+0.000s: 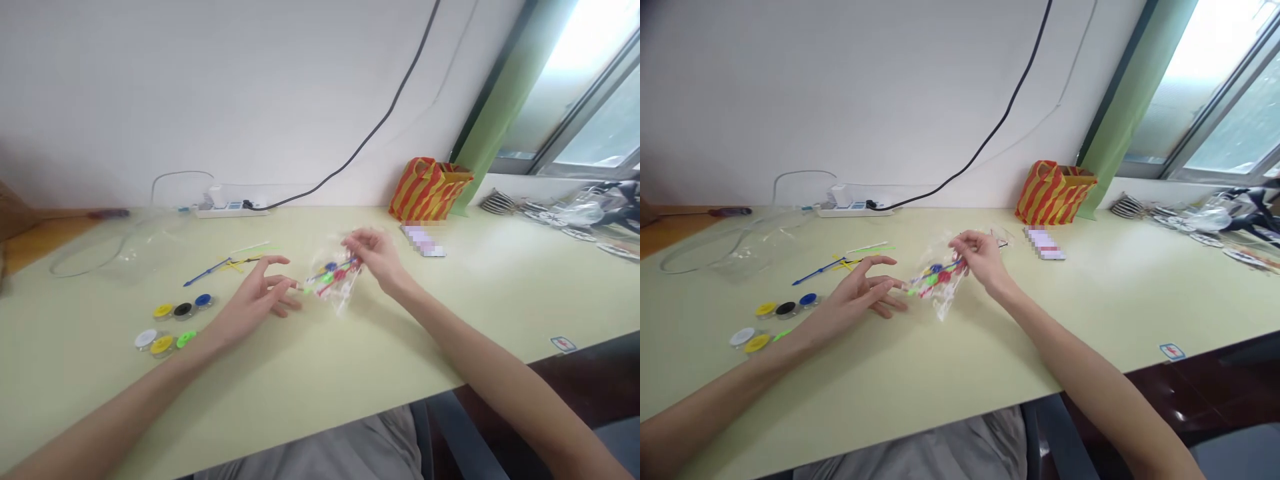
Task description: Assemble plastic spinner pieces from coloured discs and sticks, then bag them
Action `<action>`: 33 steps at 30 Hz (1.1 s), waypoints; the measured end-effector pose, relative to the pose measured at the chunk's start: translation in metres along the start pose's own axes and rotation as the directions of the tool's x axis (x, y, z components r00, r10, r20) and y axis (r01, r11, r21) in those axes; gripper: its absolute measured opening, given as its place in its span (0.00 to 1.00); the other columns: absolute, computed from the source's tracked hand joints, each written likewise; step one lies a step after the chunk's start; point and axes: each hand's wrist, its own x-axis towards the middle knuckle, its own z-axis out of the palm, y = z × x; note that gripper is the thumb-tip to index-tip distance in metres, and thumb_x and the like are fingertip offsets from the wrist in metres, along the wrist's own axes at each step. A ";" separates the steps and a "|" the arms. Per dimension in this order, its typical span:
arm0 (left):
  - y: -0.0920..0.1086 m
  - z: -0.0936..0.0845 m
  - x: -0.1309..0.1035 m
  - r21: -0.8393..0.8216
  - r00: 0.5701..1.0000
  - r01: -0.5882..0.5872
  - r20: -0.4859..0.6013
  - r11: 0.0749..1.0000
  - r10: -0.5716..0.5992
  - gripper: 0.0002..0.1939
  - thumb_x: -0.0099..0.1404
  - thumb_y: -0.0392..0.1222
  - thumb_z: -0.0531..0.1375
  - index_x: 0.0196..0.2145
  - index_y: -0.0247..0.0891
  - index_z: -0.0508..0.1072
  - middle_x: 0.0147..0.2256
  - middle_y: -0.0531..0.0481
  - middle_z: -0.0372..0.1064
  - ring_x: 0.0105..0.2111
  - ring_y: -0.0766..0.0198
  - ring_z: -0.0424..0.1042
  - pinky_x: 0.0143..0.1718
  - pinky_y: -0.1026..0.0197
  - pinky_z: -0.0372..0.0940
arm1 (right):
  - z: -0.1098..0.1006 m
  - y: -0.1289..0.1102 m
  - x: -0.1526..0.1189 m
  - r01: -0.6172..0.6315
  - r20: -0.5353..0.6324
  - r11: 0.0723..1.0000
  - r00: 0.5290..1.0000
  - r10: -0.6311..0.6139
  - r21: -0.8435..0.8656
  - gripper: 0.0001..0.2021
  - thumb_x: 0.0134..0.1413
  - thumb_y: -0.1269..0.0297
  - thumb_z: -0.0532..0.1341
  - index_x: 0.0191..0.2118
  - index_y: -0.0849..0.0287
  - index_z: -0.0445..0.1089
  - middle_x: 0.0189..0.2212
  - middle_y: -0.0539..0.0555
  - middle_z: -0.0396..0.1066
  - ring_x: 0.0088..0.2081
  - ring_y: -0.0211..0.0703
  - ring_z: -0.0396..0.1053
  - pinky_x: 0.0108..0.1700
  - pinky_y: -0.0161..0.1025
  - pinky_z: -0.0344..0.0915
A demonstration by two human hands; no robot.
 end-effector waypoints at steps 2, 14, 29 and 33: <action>-0.001 -0.001 0.000 -0.004 1.000 0.006 0.003 1.000 -0.006 0.27 0.69 0.63 0.59 0.58 0.49 0.58 0.51 0.42 0.76 0.40 0.53 0.81 0.40 0.51 0.75 | -0.018 0.005 0.013 0.061 -0.176 0.997 0.983 -0.050 0.056 0.17 0.51 0.48 0.70 0.33 0.59 0.74 0.25 0.51 0.71 0.24 0.38 0.67 0.23 0.34 0.63; -0.003 -0.003 0.002 0.002 1.000 0.005 0.010 1.000 -0.005 0.26 0.70 0.60 0.58 0.59 0.48 0.58 0.49 0.43 0.75 0.38 0.54 0.80 0.39 0.52 0.73 | -0.101 0.012 0.048 0.169 -0.663 0.978 0.747 -0.044 0.126 0.15 0.54 0.64 0.61 0.47 0.49 0.61 0.25 0.43 0.68 0.24 0.37 0.72 0.26 0.34 0.72; -0.007 -0.005 0.003 0.025 0.999 -0.023 0.046 0.999 0.022 0.25 0.72 0.58 0.57 0.60 0.49 0.57 0.47 0.45 0.74 0.37 0.56 0.79 0.38 0.53 0.72 | -0.080 -0.017 0.030 0.227 -0.300 0.806 0.846 -0.441 -0.547 0.09 0.58 0.56 0.66 0.35 0.55 0.77 0.38 0.57 0.75 0.45 0.55 0.74 0.49 0.56 0.71; -0.008 -0.006 0.004 0.046 0.998 -0.029 0.063 0.999 0.026 0.25 0.72 0.59 0.57 0.60 0.50 0.56 0.47 0.45 0.74 0.38 0.56 0.78 0.39 0.53 0.71 | -0.084 -0.027 0.025 0.188 -0.268 0.561 0.730 -0.629 -0.806 0.14 0.62 0.50 0.63 0.32 0.54 0.75 0.52 0.61 0.69 0.60 0.63 0.61 0.57 0.63 0.61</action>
